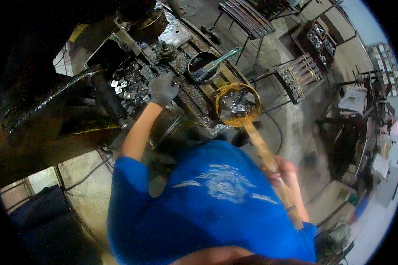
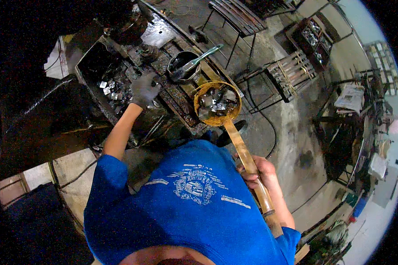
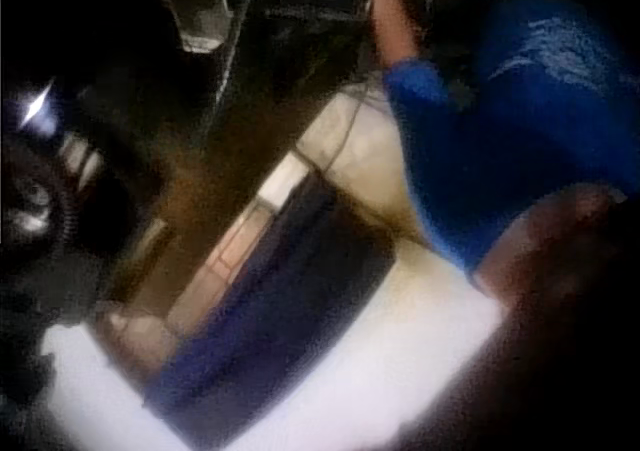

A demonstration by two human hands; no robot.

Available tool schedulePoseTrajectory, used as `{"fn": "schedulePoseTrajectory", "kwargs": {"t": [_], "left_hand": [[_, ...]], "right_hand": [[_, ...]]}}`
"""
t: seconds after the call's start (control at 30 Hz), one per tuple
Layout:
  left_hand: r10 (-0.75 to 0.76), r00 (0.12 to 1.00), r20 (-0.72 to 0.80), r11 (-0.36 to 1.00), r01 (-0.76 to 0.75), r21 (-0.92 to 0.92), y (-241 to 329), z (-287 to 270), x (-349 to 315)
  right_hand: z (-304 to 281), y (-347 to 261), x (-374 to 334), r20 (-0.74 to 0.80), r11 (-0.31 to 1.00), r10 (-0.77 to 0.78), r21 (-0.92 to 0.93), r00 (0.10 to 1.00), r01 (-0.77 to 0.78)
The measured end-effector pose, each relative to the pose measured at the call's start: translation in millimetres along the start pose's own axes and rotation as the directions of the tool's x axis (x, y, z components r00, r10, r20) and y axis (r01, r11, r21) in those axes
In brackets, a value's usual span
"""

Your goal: The person uses a long-handled wooden scoop to transfer small, shiny metal pieces from a cluttered workbench into a metal bucket. They repeatedly scoop the metal fragments and pour them into the bucket, which is positioned on a stand next to a large industrial machine.

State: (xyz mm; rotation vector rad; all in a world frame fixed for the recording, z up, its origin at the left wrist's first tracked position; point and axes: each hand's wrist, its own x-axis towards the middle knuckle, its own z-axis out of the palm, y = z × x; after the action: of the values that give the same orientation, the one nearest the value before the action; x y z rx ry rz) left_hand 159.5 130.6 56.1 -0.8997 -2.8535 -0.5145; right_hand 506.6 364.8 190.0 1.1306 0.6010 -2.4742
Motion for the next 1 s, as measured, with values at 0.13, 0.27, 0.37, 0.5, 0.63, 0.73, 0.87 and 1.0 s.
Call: {"fn": "schedulePoseTrajectory", "kwargs": {"t": [0.13, 0.27, 0.37, 0.5, 0.63, 0.73, 0.87, 1.0], "left_hand": [[0.1, 0.978, -0.181, 0.924, -0.159, -0.347, 24, -31, -15], [0.255, 0.964, -0.077, 0.715, -0.241, -0.656, 101, -40, -30], [0.452, 0.884, -0.123, 0.677, -0.429, -0.598, 151, -39, -27], [0.3, 0.917, -0.261, 0.679, -0.398, -0.617, 115, -45, -25], [0.052, 0.976, -0.21, 0.954, -0.111, -0.278, -37, -53, -24], [-0.213, 0.973, 0.092, 0.778, 0.226, -0.586, -169, 15, -43], [-0.238, 0.851, 0.469, 0.971, 0.201, 0.128, -148, 37, -27], [-0.291, 0.815, 0.502, 0.948, 0.172, 0.269, -134, 49, -17]], "right_hand": [[-6, 3, 8, 0.102, 0.998, -0.047, 0.05, 0.994, 0.042], [-16, 10, 12, 0.084, 0.997, -0.072, 0.043, 0.994, 0.069], [-22, 7, 15, 0.187, 0.999, -0.025, -0.016, 0.982, 0.029], [-3, 6, 9, 0.085, 0.997, -0.06, -0.041, 0.995, 0.064], [-8, 10, 11, 0.161, 0.996, -0.087, 0.003, 0.983, 0.088], [-8, 6, 11, 0.136, 0.997, -0.068, -0.024, 0.988, 0.072], [-9, 5, 11, 0.1, 0.995, -0.069, -0.066, 0.993, 0.076], [-5, 7, 11, 0.078, 0.997, -0.07, -0.034, 0.994, 0.073]]}}
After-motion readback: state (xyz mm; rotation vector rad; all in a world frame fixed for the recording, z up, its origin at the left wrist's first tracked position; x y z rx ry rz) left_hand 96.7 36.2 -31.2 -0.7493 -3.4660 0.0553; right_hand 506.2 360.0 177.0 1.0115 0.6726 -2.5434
